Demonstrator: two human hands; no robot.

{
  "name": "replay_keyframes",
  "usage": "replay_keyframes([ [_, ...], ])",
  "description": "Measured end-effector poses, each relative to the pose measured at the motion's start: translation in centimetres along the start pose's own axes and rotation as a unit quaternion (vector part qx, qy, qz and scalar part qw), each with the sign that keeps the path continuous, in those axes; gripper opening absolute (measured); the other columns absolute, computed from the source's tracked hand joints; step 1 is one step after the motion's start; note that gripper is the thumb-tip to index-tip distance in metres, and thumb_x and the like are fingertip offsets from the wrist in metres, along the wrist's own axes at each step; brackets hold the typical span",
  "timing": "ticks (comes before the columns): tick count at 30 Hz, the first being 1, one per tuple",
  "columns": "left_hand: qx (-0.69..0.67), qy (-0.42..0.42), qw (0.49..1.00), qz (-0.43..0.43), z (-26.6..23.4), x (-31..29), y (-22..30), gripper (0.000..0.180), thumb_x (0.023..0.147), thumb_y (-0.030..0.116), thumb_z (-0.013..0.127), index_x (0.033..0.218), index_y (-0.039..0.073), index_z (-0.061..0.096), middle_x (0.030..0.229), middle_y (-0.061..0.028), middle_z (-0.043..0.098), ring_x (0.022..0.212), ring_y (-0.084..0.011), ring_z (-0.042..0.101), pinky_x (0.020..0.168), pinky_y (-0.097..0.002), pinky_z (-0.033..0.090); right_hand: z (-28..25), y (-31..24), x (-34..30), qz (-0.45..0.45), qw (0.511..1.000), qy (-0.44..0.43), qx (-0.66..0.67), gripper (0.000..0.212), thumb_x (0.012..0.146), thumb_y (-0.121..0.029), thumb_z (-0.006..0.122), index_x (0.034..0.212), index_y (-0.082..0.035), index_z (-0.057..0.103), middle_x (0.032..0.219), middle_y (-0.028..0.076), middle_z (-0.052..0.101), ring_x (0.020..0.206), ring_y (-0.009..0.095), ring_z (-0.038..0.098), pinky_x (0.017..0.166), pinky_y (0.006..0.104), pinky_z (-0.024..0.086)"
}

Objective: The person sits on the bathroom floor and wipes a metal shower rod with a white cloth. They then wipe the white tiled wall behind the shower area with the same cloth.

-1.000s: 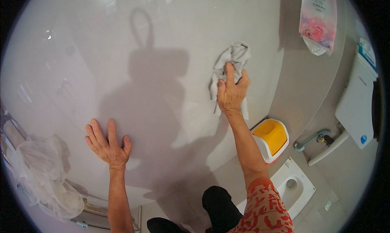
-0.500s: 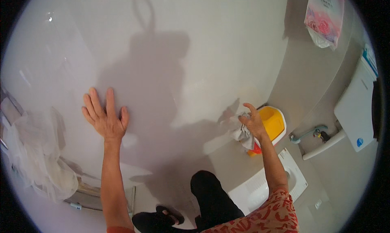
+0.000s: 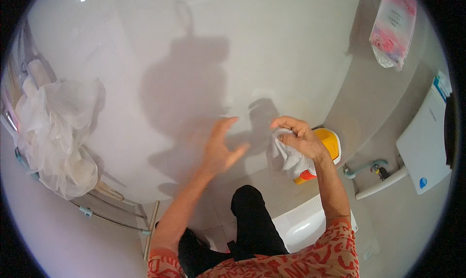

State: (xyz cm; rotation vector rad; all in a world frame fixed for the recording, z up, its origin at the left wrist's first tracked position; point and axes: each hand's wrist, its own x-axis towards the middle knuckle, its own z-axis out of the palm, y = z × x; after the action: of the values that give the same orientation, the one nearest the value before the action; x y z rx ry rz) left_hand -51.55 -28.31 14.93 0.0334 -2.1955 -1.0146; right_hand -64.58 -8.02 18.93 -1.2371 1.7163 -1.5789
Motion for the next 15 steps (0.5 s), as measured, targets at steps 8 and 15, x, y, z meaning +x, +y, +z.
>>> replay_keyframes([
  [8, -0.31, -0.219, 0.901, -0.208, 0.9, -1.1, -2.2, 0.02, 0.079, 0.013, 0.063, 0.097, 0.005, 0.061, 0.103, -0.0062, 0.058, 0.105, -0.0186, 0.053, 0.092, -0.0325, 0.04, 0.9, -3.5, 1.9, -0.065, 0.996, -0.017, 0.051, 0.026, 0.076, 0.003, 0.052, 0.1, -0.003, 0.062, 0.093, 0.002, 0.062, 0.08, 0.008, 0.056, 0.074, 0.0222, 0.046],
  [15, -0.326, -0.087, 0.931, -0.138, 0.5, -0.9, 1.6, 0.031, 0.073, 0.019, 0.068, 0.099, 0.004, 0.062, 0.101, -0.0036, 0.06, 0.101, -0.0147, 0.053, 0.09, -0.0304, 0.04, 2.4, -3.8, 3.3, -0.068, 0.98, -0.134, 0.132, 0.025, 0.074, 0.002, 0.051, 0.096, -0.002, 0.062, 0.091, 0.002, 0.062, 0.081, 0.008, 0.057, 0.075, 0.0221, 0.045],
])
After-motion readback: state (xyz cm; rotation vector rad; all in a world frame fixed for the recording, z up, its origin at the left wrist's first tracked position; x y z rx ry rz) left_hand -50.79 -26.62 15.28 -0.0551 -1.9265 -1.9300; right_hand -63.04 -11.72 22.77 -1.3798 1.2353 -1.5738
